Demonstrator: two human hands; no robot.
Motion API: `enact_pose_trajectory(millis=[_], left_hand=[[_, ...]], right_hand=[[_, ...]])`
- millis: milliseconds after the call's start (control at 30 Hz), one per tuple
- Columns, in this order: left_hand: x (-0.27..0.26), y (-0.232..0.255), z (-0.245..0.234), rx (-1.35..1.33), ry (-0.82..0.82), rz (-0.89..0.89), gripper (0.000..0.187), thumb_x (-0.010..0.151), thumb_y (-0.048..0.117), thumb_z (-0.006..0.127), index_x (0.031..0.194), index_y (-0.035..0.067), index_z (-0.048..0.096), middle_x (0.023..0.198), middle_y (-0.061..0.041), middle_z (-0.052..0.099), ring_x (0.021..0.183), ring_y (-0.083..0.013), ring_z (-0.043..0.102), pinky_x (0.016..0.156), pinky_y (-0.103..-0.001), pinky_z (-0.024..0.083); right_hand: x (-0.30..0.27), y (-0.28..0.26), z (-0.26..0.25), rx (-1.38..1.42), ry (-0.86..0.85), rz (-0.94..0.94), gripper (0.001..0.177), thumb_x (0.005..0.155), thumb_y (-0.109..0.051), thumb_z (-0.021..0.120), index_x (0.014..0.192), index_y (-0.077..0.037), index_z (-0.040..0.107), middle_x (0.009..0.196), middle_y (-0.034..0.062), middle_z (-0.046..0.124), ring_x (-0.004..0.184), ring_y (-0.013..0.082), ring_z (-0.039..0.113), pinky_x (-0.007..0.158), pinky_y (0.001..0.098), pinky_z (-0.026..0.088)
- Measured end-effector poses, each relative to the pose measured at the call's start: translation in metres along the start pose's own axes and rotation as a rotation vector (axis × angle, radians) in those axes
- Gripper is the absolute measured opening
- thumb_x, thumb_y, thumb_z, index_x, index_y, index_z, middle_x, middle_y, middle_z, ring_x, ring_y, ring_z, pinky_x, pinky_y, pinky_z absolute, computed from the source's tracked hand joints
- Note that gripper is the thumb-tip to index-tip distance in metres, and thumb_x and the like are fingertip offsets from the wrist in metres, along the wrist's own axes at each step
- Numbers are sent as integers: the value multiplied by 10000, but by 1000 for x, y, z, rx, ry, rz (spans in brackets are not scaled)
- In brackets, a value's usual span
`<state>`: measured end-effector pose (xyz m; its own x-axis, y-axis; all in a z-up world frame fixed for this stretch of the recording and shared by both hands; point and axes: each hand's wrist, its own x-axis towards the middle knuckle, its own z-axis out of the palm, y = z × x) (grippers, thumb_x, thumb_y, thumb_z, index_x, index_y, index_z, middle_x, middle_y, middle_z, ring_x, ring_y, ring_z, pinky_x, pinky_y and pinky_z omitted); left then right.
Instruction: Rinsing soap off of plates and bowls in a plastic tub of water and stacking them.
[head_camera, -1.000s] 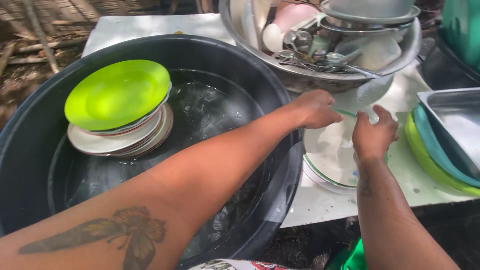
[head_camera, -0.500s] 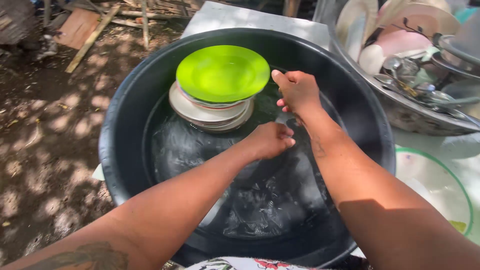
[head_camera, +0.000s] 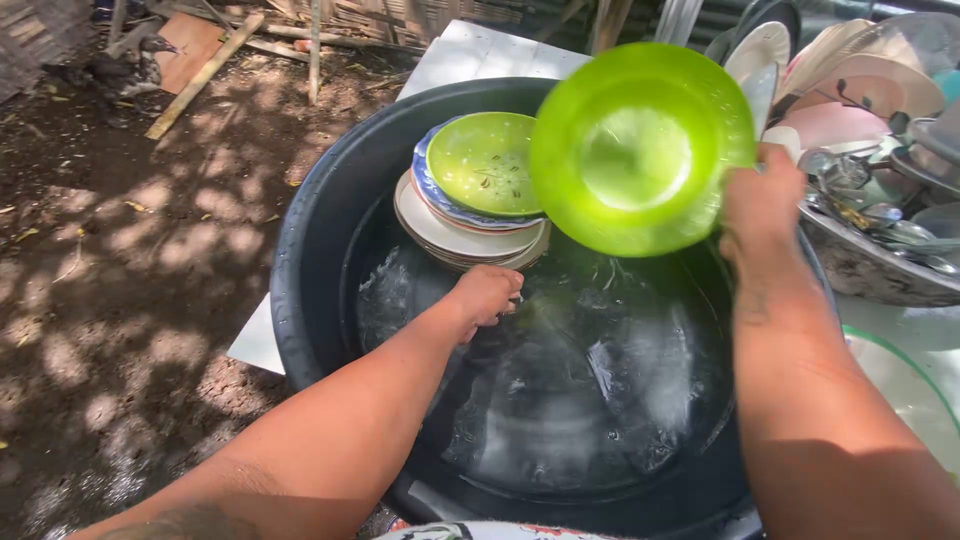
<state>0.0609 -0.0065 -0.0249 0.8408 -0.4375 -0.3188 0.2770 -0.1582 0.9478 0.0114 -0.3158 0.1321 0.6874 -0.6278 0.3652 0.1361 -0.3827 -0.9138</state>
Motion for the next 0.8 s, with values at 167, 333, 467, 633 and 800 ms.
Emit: enact_pose_trajectory(millis=[167, 333, 467, 633, 800], left_hand=[[3, 1, 18, 70, -14, -156, 366, 897, 220, 609, 1188, 28, 720, 1135, -130, 690, 1047, -297, 697, 741, -459, 462], [-66, 28, 39, 978, 93, 297, 754, 855, 351, 708, 1535, 145, 457, 1543, -169, 439, 1464, -386, 394, 1156, -608, 370], [-92, 41, 38, 1312, -182, 279, 841, 878, 477, 703, 1577, 218, 314, 1703, -144, 49, 1550, -425, 8, 1217, -621, 176], [-92, 26, 40, 1604, -125, 361, 805, 975, 570, 465, 1594, 105, 243, 1715, -108, 27, 1590, -271, -59, 1225, -626, -40], [-82, 27, 39, 1573, -252, 374, 778, 975, 471, 447, 1635, 143, 196, 1720, -56, 76, 1591, -220, -4, 1259, -592, -61]], right_hand=[[-9, 43, -75, -370, 18, -217, 389, 867, -8, 598, 1229, -40, 735, 1042, 185, 742, 911, 286, 724, 819, 406, 571], [-69, 145, -35, -821, -197, -27, 460, 813, -174, 659, 1267, -173, 730, 1158, 227, 724, 1075, 405, 696, 964, 448, 537], [-146, 112, 13, -761, -165, 216, 387, 910, -245, 619, 1279, -194, 722, 1204, 235, 708, 1156, 432, 655, 1008, 485, 511], [-193, 75, 53, -1567, -535, -103, 872, 957, -477, 466, 1666, -119, 107, 1691, 224, 43, 1560, 435, 109, 1160, 678, 162], [-177, 132, 45, -1341, -751, -492, 768, 994, -452, 422, 1615, -146, 90, 1707, 171, 16, 1565, 420, 49, 1180, 673, 87]])
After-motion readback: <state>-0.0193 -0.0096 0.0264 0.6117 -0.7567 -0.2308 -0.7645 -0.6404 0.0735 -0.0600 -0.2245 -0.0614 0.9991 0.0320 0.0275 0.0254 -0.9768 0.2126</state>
